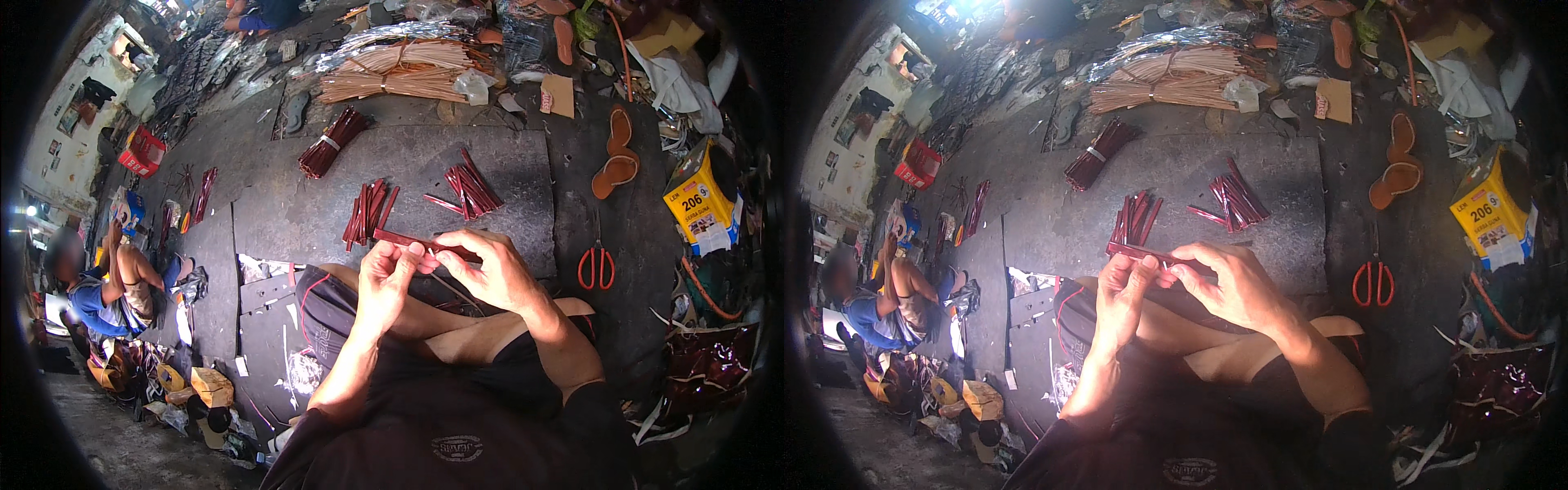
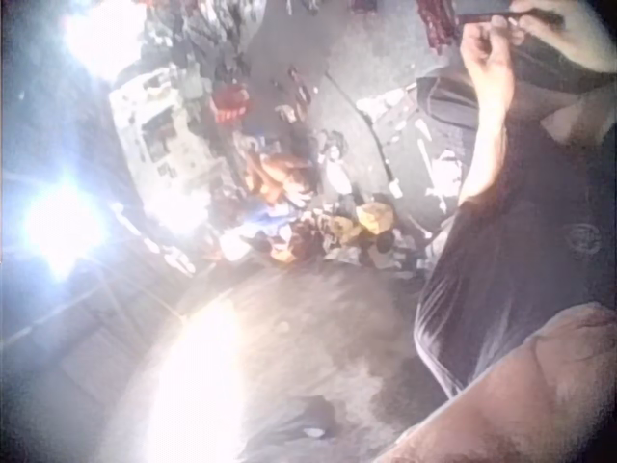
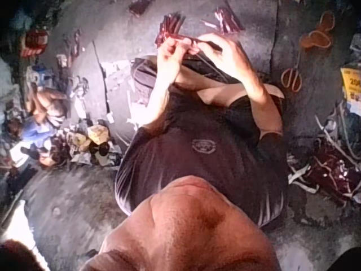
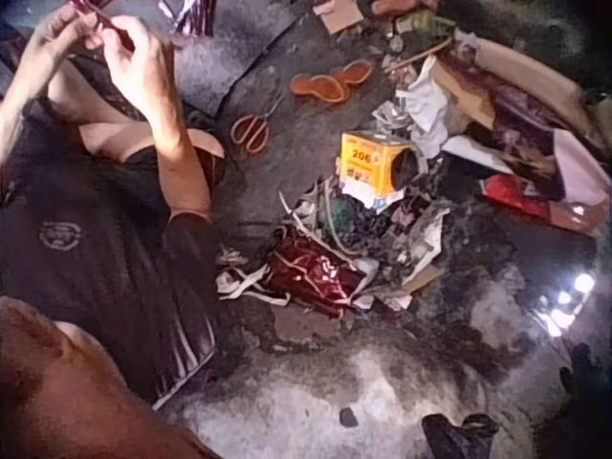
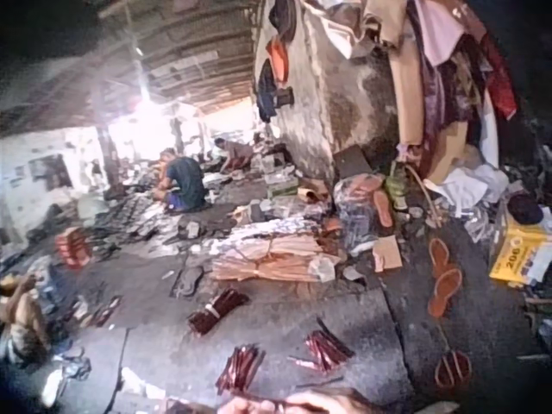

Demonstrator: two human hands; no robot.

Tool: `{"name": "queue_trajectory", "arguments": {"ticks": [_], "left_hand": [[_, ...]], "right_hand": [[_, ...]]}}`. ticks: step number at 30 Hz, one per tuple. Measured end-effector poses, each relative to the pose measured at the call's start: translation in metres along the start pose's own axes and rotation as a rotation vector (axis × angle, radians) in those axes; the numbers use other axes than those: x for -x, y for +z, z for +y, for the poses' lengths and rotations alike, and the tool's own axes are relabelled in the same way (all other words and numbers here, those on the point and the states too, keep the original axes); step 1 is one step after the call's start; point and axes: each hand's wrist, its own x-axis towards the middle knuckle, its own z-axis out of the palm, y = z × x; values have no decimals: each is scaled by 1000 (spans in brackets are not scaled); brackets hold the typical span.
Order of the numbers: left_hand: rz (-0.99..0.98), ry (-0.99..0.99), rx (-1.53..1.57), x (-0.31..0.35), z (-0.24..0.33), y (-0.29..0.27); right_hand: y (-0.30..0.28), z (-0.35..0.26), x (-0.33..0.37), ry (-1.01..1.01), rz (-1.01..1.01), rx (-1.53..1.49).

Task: The person sits on the floor and repeatedly picks up red plastic-covered cables, aligns them, and cuts them into shorter pieces using red-handled scissors. The cut pieces are placed in a pile on the floor.

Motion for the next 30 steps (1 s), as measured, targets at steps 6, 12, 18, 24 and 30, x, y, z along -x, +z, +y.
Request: {"name": "queue_trajectory", "arguments": {"ticks": [6, 12, 18, 24, 30], "left_hand": [[-29, 13, 32, 1, -1, 3], [-32, 13, 47, 2, -3, 3], [-16, 38, 44, 2, -5, 5], [6, 55, 13, 3, -1, 9], [-16, 97, -12, 4, 1, 8]], "right_hand": [[-1, -4, 1, -33, 8, 44], [1, -4, 0, -71, 40, 48], [0, -3, 1, -75, 45, 56], [2, -3, 0, -90, 67, 48], [-1, -6, 0, -60, 40, 11]]}}
